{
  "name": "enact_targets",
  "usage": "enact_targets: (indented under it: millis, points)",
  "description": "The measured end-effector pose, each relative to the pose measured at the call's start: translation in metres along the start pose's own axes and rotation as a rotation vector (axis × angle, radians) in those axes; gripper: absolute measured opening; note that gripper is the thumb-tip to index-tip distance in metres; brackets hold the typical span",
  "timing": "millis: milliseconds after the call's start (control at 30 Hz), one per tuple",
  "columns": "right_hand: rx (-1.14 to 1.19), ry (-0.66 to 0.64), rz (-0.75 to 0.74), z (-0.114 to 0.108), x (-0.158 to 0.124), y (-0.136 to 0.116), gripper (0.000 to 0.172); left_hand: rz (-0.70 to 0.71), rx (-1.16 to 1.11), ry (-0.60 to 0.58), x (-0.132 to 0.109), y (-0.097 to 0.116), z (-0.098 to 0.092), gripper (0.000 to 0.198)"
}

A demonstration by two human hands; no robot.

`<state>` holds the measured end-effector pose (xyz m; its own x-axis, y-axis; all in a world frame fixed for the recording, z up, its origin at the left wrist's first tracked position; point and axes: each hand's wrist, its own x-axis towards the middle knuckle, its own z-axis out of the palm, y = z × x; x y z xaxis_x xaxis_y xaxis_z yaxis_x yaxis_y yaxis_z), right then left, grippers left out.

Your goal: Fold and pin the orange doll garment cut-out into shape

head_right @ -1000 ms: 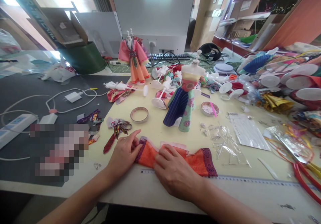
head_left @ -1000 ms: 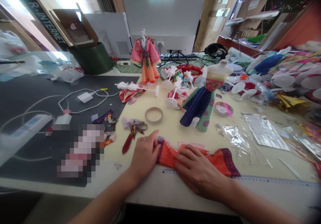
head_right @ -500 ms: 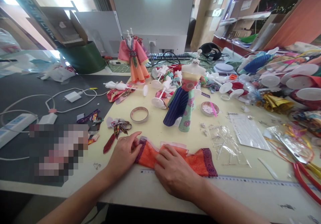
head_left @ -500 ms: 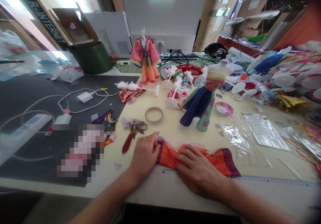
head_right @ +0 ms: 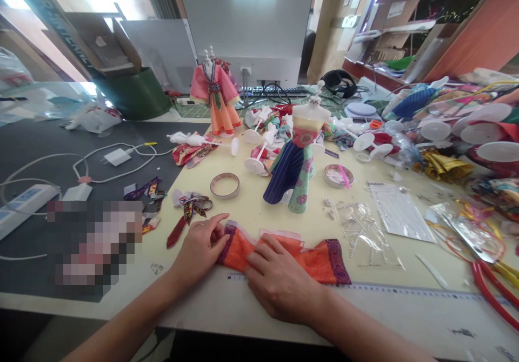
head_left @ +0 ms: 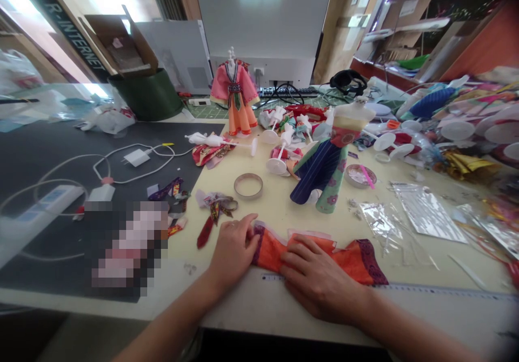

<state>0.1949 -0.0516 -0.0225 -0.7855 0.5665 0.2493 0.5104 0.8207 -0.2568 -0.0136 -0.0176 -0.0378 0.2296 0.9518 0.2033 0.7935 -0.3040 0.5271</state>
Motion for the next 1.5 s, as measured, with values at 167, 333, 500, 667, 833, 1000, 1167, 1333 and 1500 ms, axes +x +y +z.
enact_targets:
  millis: [167,333,500,667,833,1000,1167,1333,1500]
  points:
    - [0.012,-0.025,-0.010,-0.001,0.001,-0.002,0.019,-0.003,-0.007,-0.010,0.002,0.000,-0.001,0.035]
    - [0.015,-0.036,-0.014,-0.003,0.001,-0.002,0.019,0.012,0.027,-0.010,0.002,0.001,-0.002,0.028]
    - [0.020,-0.026,-0.010,-0.001,0.002,-0.002,0.019,0.047,0.073,-0.016,0.001,0.002,-0.002,0.008]
    - [0.066,-0.021,0.010,-0.005,0.001,-0.003,0.016,0.111,0.133,-0.015,-0.001,0.002,-0.003,0.015]
    - [0.059,0.030,0.160,-0.015,0.008,0.008,0.017,0.269,0.341,0.055,-0.008,0.009,-0.007,0.020]
    - [-0.075,-0.045,0.324,-0.019,0.032,0.025,0.013,0.370,0.426,0.079,-0.017,0.013,-0.001,0.022]
    - [-0.130,-0.142,0.404,-0.016,0.049,0.029,0.011,0.399,0.459,0.115,-0.023,0.010,0.006,0.027]
    - [-0.138,-0.112,0.426,-0.010,0.052,0.026,0.008,0.395,0.461,0.101,-0.025,0.015,0.002,0.029]
    - [-0.116,-0.100,0.445,-0.006,0.051,0.028,0.010,0.389,0.455,0.102,-0.025,0.019,0.001,0.032]
